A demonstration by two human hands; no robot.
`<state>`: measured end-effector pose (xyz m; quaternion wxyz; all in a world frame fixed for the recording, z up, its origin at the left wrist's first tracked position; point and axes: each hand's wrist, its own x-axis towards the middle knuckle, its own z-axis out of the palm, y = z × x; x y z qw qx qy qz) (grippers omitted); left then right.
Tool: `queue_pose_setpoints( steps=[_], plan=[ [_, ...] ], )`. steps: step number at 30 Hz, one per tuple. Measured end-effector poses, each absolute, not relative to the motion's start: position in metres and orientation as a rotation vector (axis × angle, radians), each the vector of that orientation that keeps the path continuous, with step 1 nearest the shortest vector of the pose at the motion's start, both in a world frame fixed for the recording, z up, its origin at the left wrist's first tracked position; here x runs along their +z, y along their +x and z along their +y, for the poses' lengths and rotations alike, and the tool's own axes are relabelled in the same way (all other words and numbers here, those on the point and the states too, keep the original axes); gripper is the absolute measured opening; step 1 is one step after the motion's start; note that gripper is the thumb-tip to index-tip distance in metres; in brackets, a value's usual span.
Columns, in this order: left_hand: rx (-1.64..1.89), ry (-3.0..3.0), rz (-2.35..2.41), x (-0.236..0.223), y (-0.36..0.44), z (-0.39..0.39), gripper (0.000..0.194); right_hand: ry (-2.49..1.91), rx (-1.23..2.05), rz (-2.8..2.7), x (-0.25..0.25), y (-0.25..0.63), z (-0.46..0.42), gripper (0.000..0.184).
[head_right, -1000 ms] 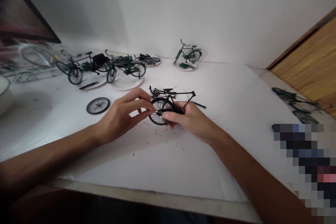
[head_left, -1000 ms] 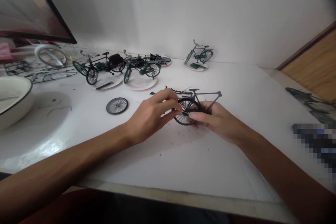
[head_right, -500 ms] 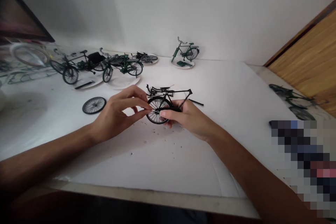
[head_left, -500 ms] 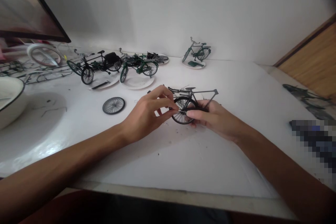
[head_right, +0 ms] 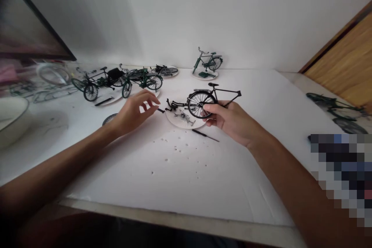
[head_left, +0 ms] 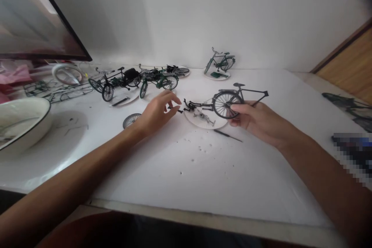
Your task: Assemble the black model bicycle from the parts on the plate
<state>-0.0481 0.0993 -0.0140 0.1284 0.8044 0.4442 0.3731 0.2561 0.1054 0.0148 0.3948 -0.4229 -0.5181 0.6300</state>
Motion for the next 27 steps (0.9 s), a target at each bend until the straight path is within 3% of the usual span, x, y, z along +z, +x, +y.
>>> queue_pose_setpoints(
  steps=[9,17,27],
  plan=[
    [0.816,2.836,1.164,-0.014,-0.022,0.104,0.015,-0.999,1.531,-1.157,0.000,0.265,0.123,0.018],
    [0.237,3.264,1.056,0.001,0.018,0.145,0.024,-0.974,1.553,-1.155,0.004,0.264,0.119,0.019],
    [0.164,3.220,1.105,0.016,0.024,0.142,0.030,-0.883,1.567,-1.186,-0.001,0.267,0.123,0.016]
  ],
)
